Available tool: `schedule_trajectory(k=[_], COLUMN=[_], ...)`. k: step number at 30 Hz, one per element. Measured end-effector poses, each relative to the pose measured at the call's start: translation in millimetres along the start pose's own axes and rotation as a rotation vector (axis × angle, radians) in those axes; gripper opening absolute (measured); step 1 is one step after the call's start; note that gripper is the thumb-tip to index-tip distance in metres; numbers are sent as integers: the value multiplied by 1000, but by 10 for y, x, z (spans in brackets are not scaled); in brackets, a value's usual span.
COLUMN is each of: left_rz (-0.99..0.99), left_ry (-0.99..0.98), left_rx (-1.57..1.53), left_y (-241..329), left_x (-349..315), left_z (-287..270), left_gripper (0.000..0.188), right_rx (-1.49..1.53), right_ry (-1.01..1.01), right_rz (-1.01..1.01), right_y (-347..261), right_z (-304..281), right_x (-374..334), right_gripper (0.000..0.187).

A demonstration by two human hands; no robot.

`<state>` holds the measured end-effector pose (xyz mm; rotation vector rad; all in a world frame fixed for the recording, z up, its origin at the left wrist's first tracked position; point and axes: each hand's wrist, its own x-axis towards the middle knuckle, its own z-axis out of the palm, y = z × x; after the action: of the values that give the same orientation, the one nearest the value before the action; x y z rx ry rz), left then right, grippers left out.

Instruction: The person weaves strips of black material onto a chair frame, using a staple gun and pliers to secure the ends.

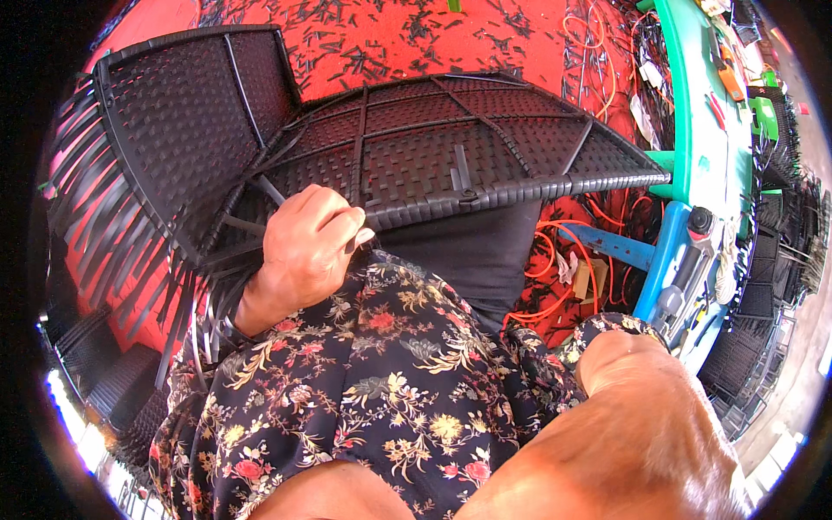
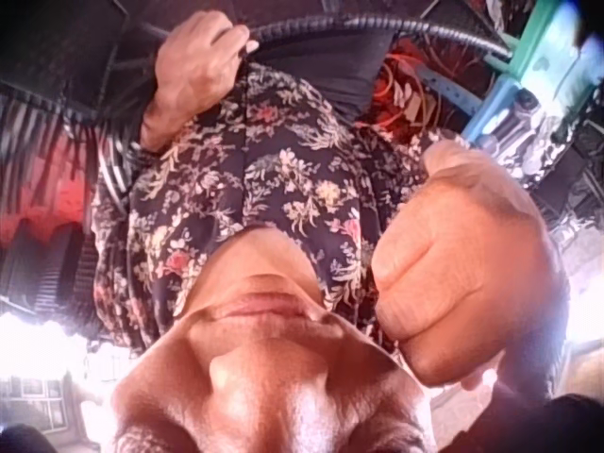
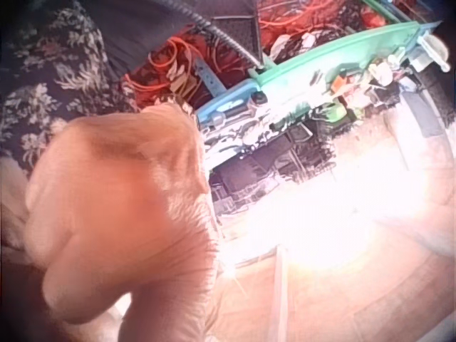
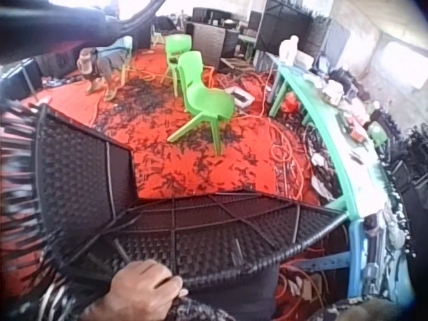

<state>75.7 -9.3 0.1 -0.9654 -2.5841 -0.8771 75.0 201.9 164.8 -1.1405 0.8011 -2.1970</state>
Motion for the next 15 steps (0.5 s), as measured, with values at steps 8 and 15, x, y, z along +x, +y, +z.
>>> schedule_trajectory(k=[8, 15], left_rz=[-15, -19], left_ry=[-33, -27], left_rx=[-50, -70], left_y=[44, 74], left_x=[29, 34], left_z=[-88, -83], left_gripper=[25, 30], right_rx=[-1045, -1329], right_ry=[539, 16], right_rz=[370, 1195], right_y=[-162, 297], right_z=[-686, -1802], right_x=[-258, -920], right_gripper=[28, 49])
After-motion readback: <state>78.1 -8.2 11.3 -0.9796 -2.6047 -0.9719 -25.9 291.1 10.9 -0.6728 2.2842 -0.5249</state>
